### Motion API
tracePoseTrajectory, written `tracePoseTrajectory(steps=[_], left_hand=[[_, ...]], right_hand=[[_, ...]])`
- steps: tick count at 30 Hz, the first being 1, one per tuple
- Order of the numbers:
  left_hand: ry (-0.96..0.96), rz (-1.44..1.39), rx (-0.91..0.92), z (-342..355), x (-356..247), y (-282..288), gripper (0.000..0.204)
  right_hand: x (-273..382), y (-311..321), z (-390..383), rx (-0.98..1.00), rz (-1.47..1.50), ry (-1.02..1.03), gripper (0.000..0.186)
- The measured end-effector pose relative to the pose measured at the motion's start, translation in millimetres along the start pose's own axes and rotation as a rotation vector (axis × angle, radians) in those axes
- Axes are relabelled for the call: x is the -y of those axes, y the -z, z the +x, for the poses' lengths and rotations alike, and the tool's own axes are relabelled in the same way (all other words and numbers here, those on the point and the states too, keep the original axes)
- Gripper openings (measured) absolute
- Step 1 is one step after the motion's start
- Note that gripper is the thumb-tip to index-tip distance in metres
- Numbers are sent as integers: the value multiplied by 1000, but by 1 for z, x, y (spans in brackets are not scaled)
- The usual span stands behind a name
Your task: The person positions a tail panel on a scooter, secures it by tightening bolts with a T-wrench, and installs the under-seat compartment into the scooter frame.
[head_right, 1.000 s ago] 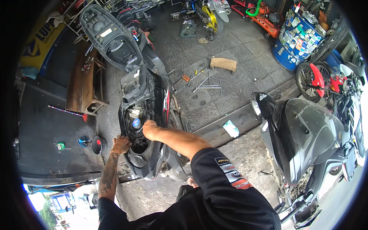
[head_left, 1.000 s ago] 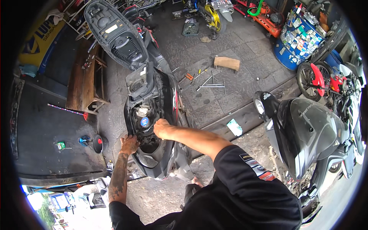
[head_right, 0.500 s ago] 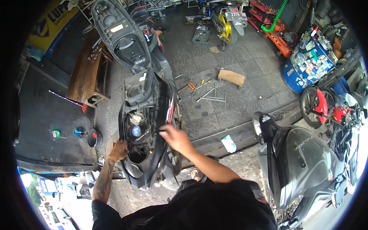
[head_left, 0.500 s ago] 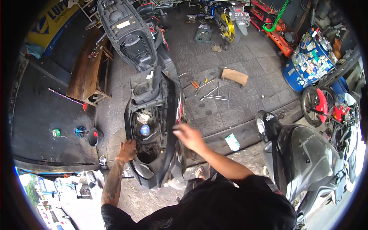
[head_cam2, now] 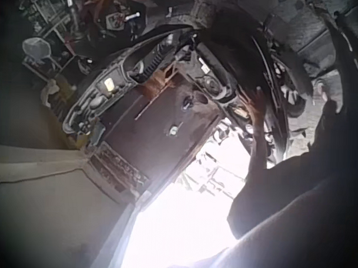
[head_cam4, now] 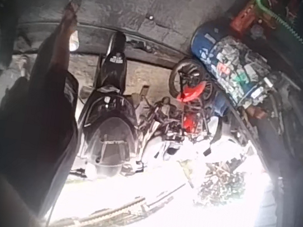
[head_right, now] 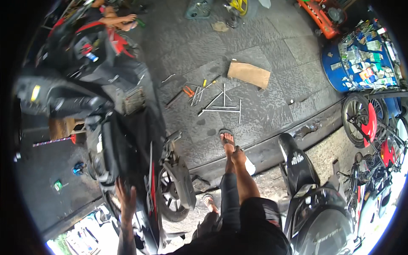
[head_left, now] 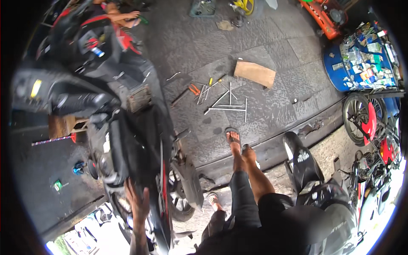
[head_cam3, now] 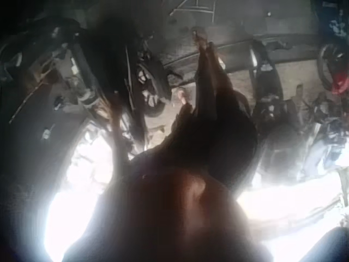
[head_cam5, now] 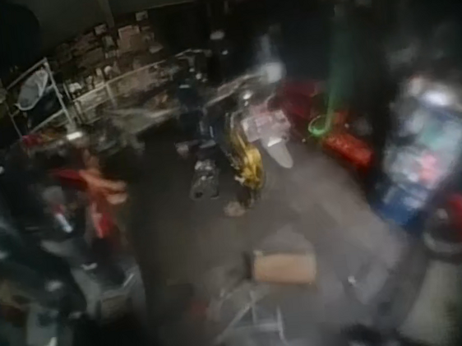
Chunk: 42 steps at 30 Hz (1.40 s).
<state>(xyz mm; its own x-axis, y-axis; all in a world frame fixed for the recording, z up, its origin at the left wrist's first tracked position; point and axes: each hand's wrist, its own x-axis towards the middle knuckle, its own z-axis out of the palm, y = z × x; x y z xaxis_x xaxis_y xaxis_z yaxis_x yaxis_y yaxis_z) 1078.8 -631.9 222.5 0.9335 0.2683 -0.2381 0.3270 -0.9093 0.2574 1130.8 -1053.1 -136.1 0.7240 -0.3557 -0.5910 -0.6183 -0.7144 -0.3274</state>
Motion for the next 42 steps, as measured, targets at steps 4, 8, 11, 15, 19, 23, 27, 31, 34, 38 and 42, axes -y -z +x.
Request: tracePoseTrajectory(steps=[4, 8, 11, 15, 19, 23, 27, 31, 34, 38, 42], left_hand=[[213, 325, -8, 38, -27, -29, 73], [252, 600, -180, 45, -42, -56, 86], [213, 544, -243, 70, -44, -78, 86], [198, 531, -287, 83, -42, -96, 85], [162, 499, -299, 97, -38, -107, 85], [180, 507, -298, 95, -37, -105, 84], [183, 495, -299, 102, -38, -104, 84], [205, 474, -308, 97, -41, -100, 84], [207, 425, -312, 95, -41, -97, 83], [252, 394, -335, 63, -48, -79, 83], [281, 333, -354, 43, -50, -66, 82]], right_hand=[[49, 12, 126, 79, 41, 26, 24], [79, -29, 234, -40, -19, 197, 22], [75, -69, 299, -2, -122, 270, 24], [94, -106, 340, 46, -123, 255, 31], [93, -147, 385, -127, -140, 267, 33], [111, -172, 399, -103, -235, 144, 32], [104, -179, 414, -245, -73, -84, 35], [101, -168, 411, -231, -103, 104, 34], [83, -143, 393, -314, 95, 246, 36], [104, -60, 301, 15, 714, 212, 30], [137, 40, 190, 236, 1002, 390, 32]])
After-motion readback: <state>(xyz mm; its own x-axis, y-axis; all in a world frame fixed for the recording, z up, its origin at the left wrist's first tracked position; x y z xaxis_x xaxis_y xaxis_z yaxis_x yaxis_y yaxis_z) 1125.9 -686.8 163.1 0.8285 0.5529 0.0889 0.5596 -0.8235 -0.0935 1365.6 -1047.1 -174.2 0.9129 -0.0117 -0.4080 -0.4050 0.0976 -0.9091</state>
